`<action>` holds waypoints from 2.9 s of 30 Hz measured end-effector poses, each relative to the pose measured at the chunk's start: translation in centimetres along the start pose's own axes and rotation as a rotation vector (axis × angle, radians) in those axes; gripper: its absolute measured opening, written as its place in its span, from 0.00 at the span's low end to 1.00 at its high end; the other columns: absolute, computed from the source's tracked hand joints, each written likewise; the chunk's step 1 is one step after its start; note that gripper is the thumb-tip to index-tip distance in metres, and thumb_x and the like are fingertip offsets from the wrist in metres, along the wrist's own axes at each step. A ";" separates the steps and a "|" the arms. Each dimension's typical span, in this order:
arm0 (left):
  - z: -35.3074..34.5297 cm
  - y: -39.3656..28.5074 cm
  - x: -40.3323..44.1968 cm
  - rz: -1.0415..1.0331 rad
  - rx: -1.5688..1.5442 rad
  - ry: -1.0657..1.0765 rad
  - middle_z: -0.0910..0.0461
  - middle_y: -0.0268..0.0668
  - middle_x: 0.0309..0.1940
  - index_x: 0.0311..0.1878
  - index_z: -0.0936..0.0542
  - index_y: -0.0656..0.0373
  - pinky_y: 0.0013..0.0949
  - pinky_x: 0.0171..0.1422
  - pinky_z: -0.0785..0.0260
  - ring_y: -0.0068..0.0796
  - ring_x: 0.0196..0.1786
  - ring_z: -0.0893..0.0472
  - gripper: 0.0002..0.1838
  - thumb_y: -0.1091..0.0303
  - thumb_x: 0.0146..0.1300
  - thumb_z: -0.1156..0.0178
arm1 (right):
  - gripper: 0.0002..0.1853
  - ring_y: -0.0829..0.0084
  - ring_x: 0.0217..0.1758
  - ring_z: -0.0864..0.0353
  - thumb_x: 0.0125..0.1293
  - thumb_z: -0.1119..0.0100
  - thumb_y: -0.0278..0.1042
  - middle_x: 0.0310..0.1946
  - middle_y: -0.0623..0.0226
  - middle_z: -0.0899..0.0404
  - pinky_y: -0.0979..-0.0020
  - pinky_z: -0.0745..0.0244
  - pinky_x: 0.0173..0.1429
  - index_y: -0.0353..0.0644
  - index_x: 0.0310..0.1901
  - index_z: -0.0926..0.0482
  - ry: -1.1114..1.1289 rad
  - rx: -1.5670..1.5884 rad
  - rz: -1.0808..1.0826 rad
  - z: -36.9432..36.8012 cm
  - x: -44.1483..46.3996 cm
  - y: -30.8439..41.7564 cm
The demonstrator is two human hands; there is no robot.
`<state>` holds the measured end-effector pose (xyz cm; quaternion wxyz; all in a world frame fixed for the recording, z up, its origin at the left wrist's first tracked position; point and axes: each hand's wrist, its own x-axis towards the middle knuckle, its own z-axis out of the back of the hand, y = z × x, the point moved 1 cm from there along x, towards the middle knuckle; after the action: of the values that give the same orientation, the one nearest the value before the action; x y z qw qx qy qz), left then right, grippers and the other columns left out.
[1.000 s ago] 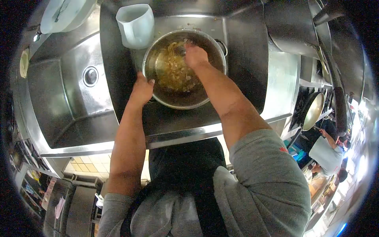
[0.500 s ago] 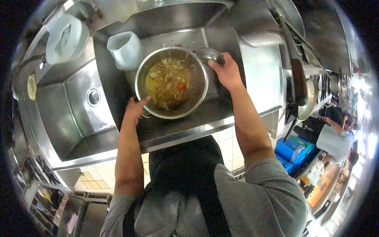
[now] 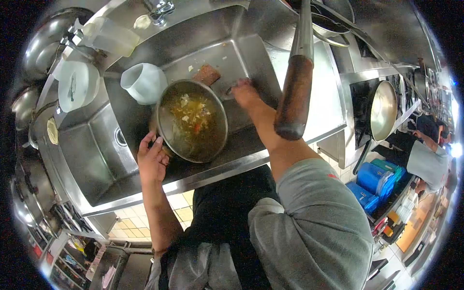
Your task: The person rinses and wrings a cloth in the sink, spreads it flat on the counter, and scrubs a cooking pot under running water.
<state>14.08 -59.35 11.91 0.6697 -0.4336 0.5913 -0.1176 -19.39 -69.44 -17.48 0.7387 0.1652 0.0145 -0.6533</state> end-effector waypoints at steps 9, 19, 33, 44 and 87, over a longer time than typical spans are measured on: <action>-2.4 -2.7 -3.2 -0.071 -0.096 0.029 0.33 0.25 0.24 0.56 0.30 0.59 0.24 0.29 0.41 0.14 0.24 0.35 0.16 0.74 0.66 0.43 | 0.23 0.51 0.72 0.42 0.61 0.50 0.29 0.72 0.47 0.48 0.58 0.39 0.71 0.36 0.59 0.28 0.674 0.104 -0.088 9.5 -1.7 5.6; -0.8 -4.3 -5.2 -0.145 -0.118 0.081 0.27 0.31 0.32 0.59 0.32 0.62 0.26 0.34 0.36 0.16 0.28 0.31 0.17 0.75 0.68 0.47 | 0.15 0.56 0.57 0.23 0.62 0.49 0.35 0.50 0.53 0.20 0.57 0.29 0.60 0.44 0.48 0.19 0.451 0.447 -0.461 4.9 -1.0 10.5; -1.0 -8.0 -9.4 -0.218 -0.120 0.134 0.25 0.39 0.40 0.63 0.36 0.65 0.27 0.38 0.34 0.21 0.33 0.29 0.21 0.73 0.68 0.47 | 0.22 0.54 0.50 0.21 0.55 0.34 0.38 0.47 0.50 0.19 0.55 0.28 0.54 0.38 0.51 0.21 0.436 0.670 0.548 -9.3 2.0 11.4; -1.9 -5.7 -5.9 -0.156 -0.064 0.029 0.27 0.34 0.33 0.61 0.34 0.66 0.26 0.37 0.37 0.19 0.30 0.32 0.19 0.75 0.67 0.47 | 0.18 0.57 0.56 0.24 0.64 0.52 0.31 0.51 0.60 0.22 0.59 0.28 0.58 0.48 0.55 0.23 -0.174 0.126 0.343 2.5 7.1 9.2; -16.6 -6.3 -4.3 -0.267 -0.127 0.521 0.26 0.40 0.45 0.53 0.30 0.67 0.34 0.55 0.34 0.34 0.48 0.24 0.15 0.72 0.65 0.42 | 0.18 0.57 0.40 0.15 0.65 0.47 0.39 0.39 0.50 0.17 0.52 0.20 0.41 0.30 0.45 0.21 0.580 0.733 -0.297 1.1 -9.0 15.2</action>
<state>0.30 -67.61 20.66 0.4455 -0.5040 0.6871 -0.2747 -6.15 -59.71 -10.88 0.4962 0.5857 0.0123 -0.6408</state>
